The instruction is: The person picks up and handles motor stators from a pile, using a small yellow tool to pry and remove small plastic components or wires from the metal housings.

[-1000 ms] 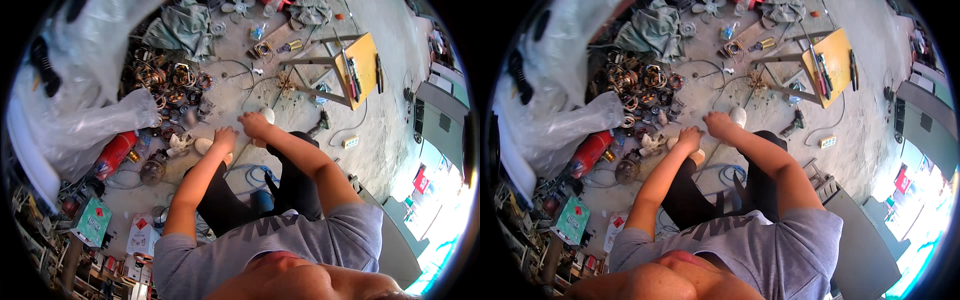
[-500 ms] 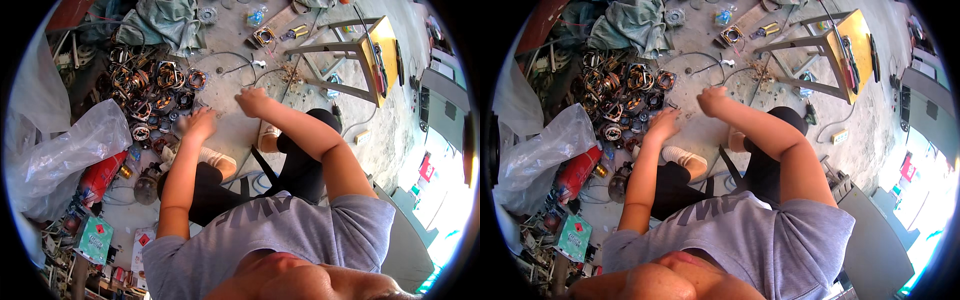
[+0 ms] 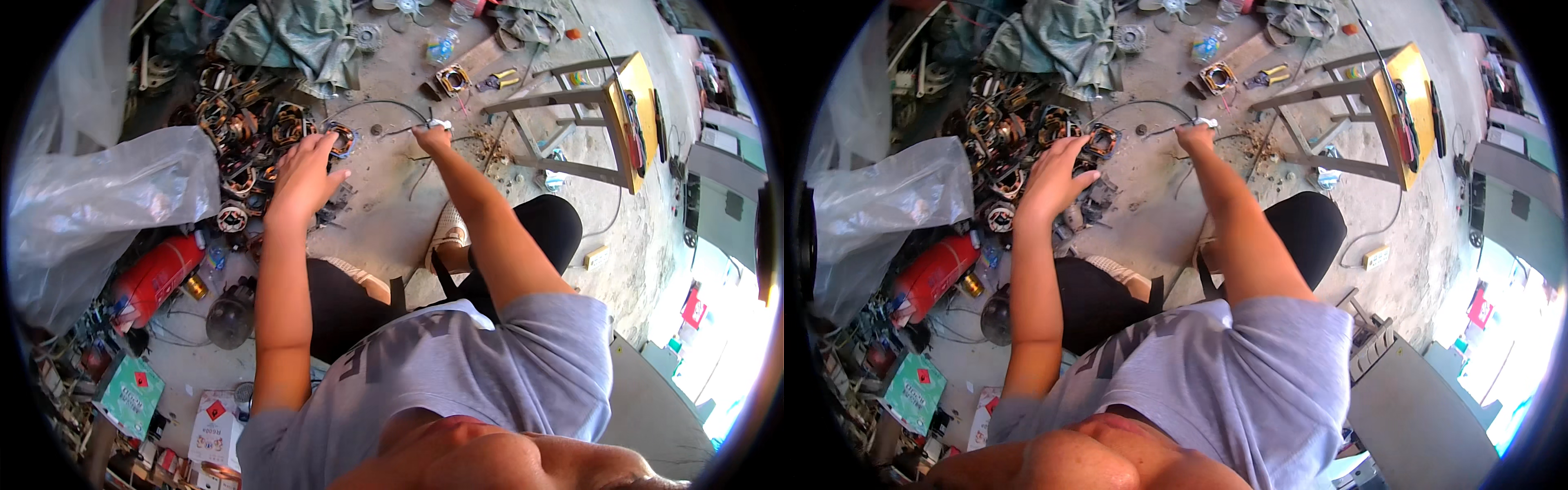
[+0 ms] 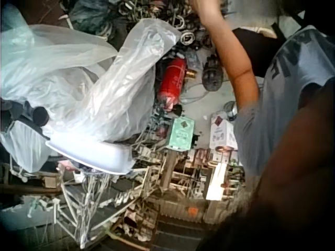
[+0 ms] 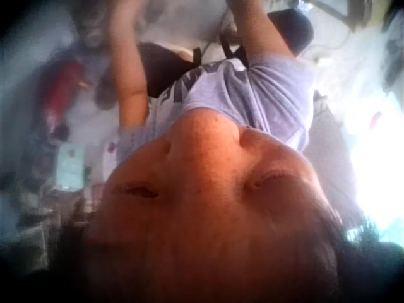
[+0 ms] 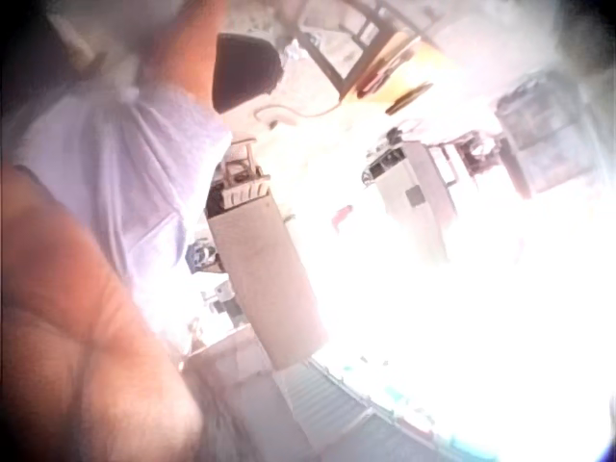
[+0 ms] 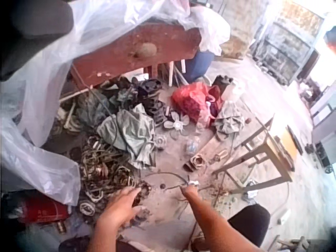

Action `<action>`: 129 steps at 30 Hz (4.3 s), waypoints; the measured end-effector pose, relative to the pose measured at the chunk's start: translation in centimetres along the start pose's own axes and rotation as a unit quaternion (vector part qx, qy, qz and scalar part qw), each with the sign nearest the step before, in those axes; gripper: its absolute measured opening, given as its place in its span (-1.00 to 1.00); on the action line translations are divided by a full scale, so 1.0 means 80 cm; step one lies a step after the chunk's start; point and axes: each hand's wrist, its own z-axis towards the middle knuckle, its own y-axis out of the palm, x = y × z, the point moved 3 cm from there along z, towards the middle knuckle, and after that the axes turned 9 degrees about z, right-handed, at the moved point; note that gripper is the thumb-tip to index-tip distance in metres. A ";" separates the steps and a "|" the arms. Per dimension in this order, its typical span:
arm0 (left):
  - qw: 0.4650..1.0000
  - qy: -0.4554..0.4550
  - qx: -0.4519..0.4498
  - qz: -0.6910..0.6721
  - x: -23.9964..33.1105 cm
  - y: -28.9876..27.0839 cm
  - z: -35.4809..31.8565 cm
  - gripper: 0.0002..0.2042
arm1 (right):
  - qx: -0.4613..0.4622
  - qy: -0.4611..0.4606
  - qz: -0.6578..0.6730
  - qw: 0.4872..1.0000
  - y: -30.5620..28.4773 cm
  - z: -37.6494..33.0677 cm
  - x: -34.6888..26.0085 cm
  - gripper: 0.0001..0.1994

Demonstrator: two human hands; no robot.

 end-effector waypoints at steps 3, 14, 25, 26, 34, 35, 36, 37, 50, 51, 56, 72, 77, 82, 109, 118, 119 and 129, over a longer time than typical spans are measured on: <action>0.998 0.053 0.018 0.022 0.019 0.006 -0.029 -0.40 | 0.095 0.111 0.050 0.988 -0.004 -0.002 -0.023 -0.02; 0.992 0.121 -0.017 0.022 0.022 0.031 -0.047 -0.45 | 0.017 0.041 0.104 0.994 0.020 0.023 0.023 -0.57; 0.984 0.172 0.038 0.017 0.036 0.039 -0.026 -0.46 | -0.086 0.082 -0.031 0.992 0.036 0.007 0.125 -0.50; 0.983 0.178 0.030 0.021 0.040 0.044 -0.027 -0.46 | -0.072 0.092 -0.012 0.993 0.044 0.002 0.131 -0.50; 0.979 0.195 -0.039 0.030 0.069 0.059 -0.041 -0.44 | -0.254 0.131 0.070 0.956 0.008 0.004 0.122 -0.81; 0.978 0.204 -0.038 0.036 0.075 0.060 -0.041 -0.44 | -0.288 0.170 0.122 0.934 -0.019 -0.008 0.107 -0.84; 0.975 0.217 -0.037 0.040 0.082 0.060 -0.041 -0.45 | -0.317 0.211 0.174 0.908 -0.046 -0.016 0.102 -0.86; 0.971 0.236 -0.027 0.026 0.089 0.061 -0.039 -0.46 | -0.377 0.227 0.169 0.882 -0.072 -0.017 0.109 -0.84; 0.970 0.241 0.002 0.044 0.097 0.060 -0.051 -0.44 | -0.369 0.379 -0.197 0.825 -0.322 -0.026 0.267 -0.78; 0.970 0.237 0.003 0.050 0.096 0.063 -0.050 -0.44 | -0.411 0.415 -0.265 0.767 -0.319 -0.025 0.269 -0.66; 0.964 0.258 0.040 0.043 0.109 0.044 -0.051 -0.45 | -0.393 -0.067 -0.632 0.665 -0.239 0.086 0.326 -0.60; 0.995 0.029 0.060 0.071 0.015 0.024 -0.047 -0.46 | -0.220 -0.220 0.185 0.932 0.203 -0.034 -0.248 -0.69; 0.996 0.009 0.050 0.076 -0.008 0.027 -0.049 -0.47 | -0.352 -0.165 0.387 0.836 0.106 -0.063 -0.253 -0.76; 0.996 0.017 0.033 0.081 -0.003 0.032 -0.031 -0.49 | -0.406 -0.152 0.417 0.799 -0.005 -0.081 -0.286 -0.81; 0.986 0.134 -0.070 0.077 0.056 0.071 -0.053 -0.55 | -0.496 -0.145 -0.064 0.854 -0.137 -0.128 -0.206 -0.85; 0.982 0.133 -0.075 0.113 0.056 0.084 -0.036 -0.52 | -0.402 -0.274 0.108 0.867 -0.149 -0.169 -0.249 -0.77; 0.982 0.135 -0.072 0.111 0.056 0.086 -0.033 -0.52 | -0.399 -0.265 0.131 0.868 -0.156 -0.173 -0.259 -0.79; 0.987 0.131 -0.056 0.073 0.046 0.076 -0.023 -0.53 | -0.277 -0.205 0.293 0.892 -0.257 -0.106 -0.303 -0.85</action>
